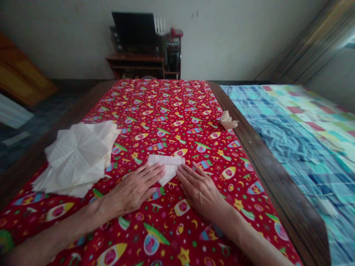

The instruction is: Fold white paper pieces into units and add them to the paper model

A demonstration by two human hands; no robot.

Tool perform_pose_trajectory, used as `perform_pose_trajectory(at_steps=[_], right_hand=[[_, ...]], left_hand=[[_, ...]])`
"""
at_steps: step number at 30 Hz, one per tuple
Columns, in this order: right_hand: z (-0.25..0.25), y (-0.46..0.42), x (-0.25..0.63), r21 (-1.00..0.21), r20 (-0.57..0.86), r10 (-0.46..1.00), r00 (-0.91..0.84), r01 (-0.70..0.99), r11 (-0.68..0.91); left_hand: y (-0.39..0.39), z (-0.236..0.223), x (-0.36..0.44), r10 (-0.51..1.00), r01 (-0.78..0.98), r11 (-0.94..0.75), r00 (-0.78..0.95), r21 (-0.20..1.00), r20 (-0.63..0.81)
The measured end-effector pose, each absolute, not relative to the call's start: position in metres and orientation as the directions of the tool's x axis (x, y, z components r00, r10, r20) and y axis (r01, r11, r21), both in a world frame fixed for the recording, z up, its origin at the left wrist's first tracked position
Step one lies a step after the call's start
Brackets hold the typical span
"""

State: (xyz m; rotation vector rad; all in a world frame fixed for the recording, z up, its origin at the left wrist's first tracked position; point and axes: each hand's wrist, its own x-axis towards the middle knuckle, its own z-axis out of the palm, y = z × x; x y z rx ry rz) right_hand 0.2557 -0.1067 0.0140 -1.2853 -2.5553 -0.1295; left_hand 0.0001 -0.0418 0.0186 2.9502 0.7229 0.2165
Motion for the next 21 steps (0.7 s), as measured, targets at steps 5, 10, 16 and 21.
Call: perform_pose_trajectory(at_steps=[5,10,16,21], right_hand=[[0.017,-0.105,0.253,-0.106,0.388,0.797,-0.462,0.837,0.537],[0.021,-0.084,0.245,-0.165,0.417,0.821,-0.39,0.856,0.49],[0.017,-0.064,0.243,-0.276,0.351,0.901,-0.253,0.892,0.358],[0.017,-0.061,0.248,-0.332,0.332,0.91,-0.248,0.872,0.359]], left_hand=[[-0.043,0.022,-0.015,0.507,0.496,-0.862,0.848,0.104,0.153],[-0.029,0.019,-0.017,0.539,0.502,-0.841,0.759,0.199,0.364],[0.01,0.024,0.005,0.629,0.555,-0.777,0.704,0.297,0.331],[0.025,0.03,0.014,0.641,0.593,-0.763,0.746,0.255,0.183]])
